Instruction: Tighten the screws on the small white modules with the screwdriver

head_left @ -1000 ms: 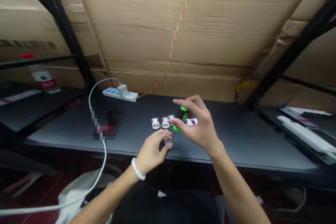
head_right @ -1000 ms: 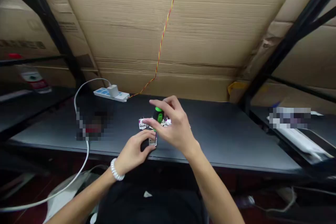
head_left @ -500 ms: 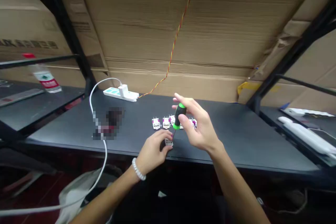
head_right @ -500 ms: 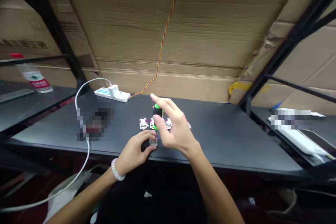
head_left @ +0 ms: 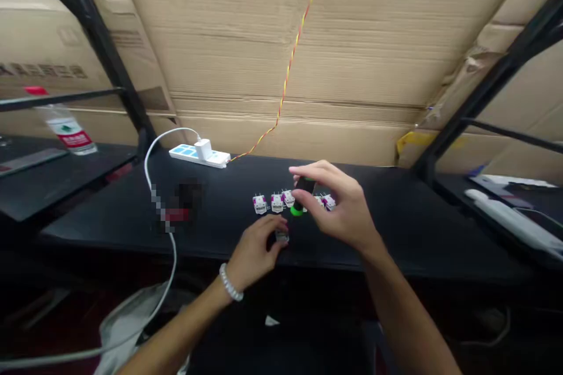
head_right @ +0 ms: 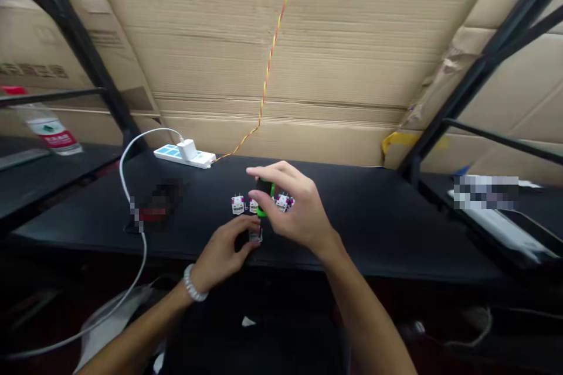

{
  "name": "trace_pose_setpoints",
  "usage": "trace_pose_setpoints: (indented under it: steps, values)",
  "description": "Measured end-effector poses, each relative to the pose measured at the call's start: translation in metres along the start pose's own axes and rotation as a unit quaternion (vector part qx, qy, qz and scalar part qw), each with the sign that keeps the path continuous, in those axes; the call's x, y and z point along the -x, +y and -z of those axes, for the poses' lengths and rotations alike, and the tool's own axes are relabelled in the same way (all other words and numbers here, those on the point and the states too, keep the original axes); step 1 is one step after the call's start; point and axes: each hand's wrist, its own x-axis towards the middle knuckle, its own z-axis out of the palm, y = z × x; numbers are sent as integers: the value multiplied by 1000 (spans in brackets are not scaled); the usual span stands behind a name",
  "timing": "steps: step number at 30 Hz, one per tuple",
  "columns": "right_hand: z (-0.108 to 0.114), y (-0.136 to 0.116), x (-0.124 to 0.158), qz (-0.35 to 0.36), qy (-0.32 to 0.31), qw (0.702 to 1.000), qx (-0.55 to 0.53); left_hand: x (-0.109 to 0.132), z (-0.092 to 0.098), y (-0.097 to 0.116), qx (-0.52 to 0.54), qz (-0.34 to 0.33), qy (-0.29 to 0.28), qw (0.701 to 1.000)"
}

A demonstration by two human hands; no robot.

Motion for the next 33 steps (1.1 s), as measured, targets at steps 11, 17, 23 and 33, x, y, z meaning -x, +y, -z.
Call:
trace_pose_setpoints:
  steps: [11, 17, 23, 33]
  values:
    - [2, -3, 5, -12, -17, 1000, -19, -1, 4, -1, 34, 16, -7, 999]
    - [4, -3, 7, -10, -49, 998, -46, -1, 6, 0, 37, 22, -9, 999]
    - [3, -6, 4, -4, -24, 1000, -3, -4, 9, 1, 53, 38, -21, 998]
    - [-2, 1, 9, -35, -5, 999, -37, -2, 7, -1, 58, 43, -18, 997]
